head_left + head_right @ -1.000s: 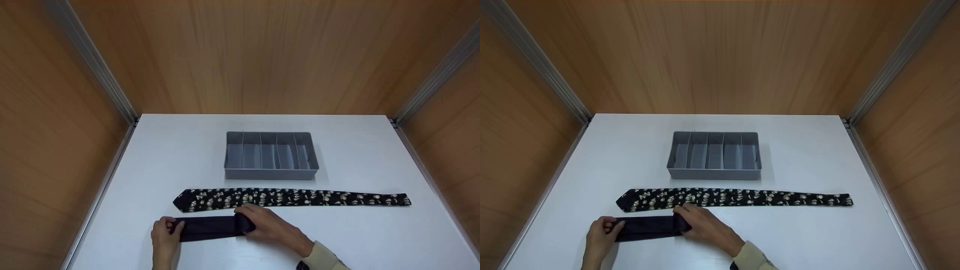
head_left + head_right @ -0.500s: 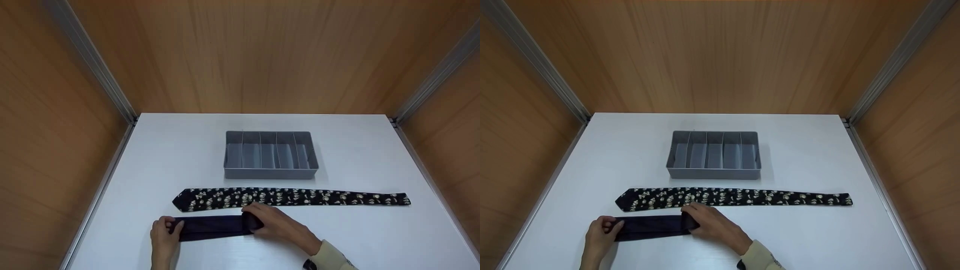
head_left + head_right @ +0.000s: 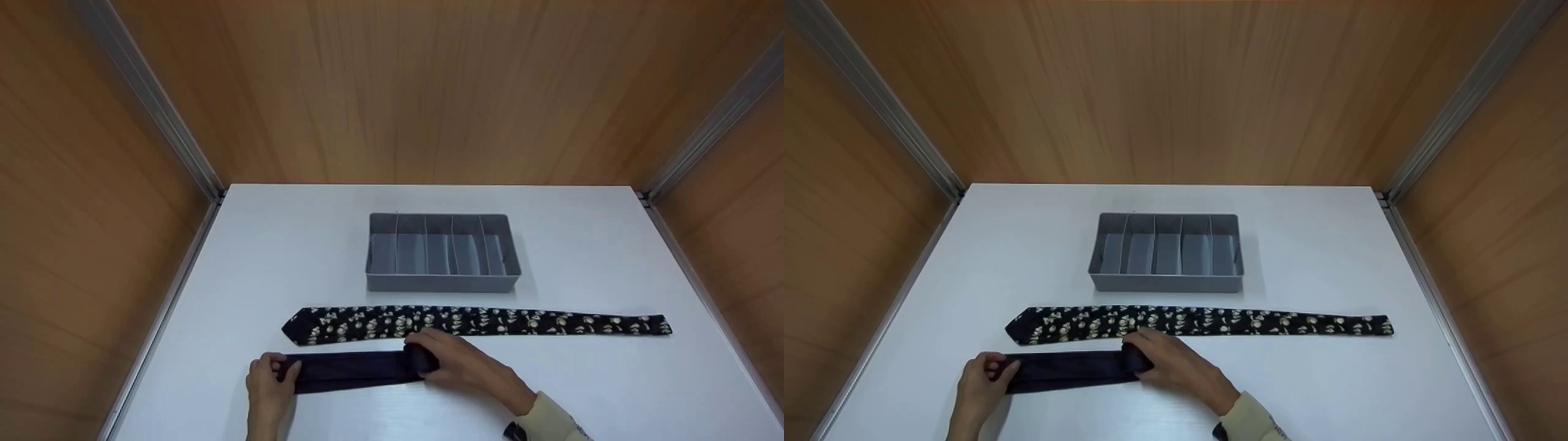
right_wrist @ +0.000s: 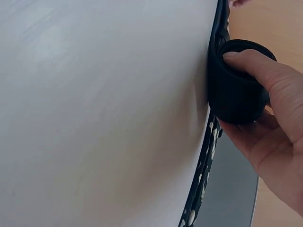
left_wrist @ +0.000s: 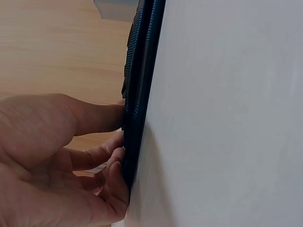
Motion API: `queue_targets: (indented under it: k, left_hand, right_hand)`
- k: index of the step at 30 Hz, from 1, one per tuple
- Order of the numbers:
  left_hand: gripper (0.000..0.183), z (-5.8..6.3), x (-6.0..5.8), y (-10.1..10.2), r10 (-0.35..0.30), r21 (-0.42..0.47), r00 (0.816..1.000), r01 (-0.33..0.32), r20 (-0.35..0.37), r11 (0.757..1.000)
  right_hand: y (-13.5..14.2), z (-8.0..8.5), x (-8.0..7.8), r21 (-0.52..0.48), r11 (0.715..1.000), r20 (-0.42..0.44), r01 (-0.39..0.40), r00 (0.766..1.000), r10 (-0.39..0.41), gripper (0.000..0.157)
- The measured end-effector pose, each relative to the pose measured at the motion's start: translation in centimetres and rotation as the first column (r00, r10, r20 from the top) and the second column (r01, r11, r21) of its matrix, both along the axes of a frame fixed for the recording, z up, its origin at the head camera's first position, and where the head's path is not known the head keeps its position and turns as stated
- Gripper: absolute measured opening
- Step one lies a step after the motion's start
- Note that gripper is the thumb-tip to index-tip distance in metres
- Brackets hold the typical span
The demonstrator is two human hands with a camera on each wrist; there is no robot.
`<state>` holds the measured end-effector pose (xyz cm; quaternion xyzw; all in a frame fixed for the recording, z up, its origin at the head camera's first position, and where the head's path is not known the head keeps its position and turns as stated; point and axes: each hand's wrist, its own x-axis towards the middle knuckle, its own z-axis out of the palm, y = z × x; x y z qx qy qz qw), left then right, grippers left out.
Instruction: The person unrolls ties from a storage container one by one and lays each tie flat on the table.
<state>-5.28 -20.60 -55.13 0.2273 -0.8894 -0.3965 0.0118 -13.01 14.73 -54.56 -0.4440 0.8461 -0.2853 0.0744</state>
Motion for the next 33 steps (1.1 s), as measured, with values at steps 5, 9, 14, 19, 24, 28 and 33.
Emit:
queue_targets:
  k: [5,9,14,19,24,28,33]
  left_hand:
    - [0.031,0.0,-0.1,0.1,0.007,0.016,1.000,-0.008,0.030,1.000]
    - [0.031,0.0,-0.2,0.1,0.016,0.040,0.998,-0.019,0.065,0.999]
    - [0.033,0.0,-0.2,0.1,0.018,0.047,0.997,-0.022,0.080,0.999]
    - [0.032,0.1,-0.2,0.1,0.013,0.036,0.998,-0.015,0.056,0.999]
    - [0.031,0.1,-0.2,0.1,0.016,0.034,0.999,-0.018,0.044,0.999]
    - [0.030,0.1,-0.2,0.2,0.028,0.042,0.998,-0.030,0.061,0.999]
    - [0.030,0.2,-0.2,0.3,0.039,0.043,0.997,-0.042,0.071,0.998]
  right_hand:
    - [0.7,0.0,0.0,-0.011,1.000,-0.012,0.003,1.000,-0.003,0.062]
    - [1.3,0.1,0.0,-0.008,1.000,0.018,0.009,1.000,-0.009,0.063]
    - [2.0,0.0,0.1,-0.010,1.000,0.046,0.008,0.999,-0.007,0.064]
    - [2.8,-0.2,0.0,-0.019,1.000,0.028,0.012,1.000,-0.012,0.067]
    - [3.4,-0.3,0.1,-0.030,0.999,0.010,0.026,1.000,-0.026,0.066]
    - [3.7,-0.4,0.1,-0.037,0.999,0.009,0.036,0.999,-0.036,0.061]
    - [4.1,-0.4,0.1,-0.047,0.997,0.011,0.054,0.998,-0.054,0.061]
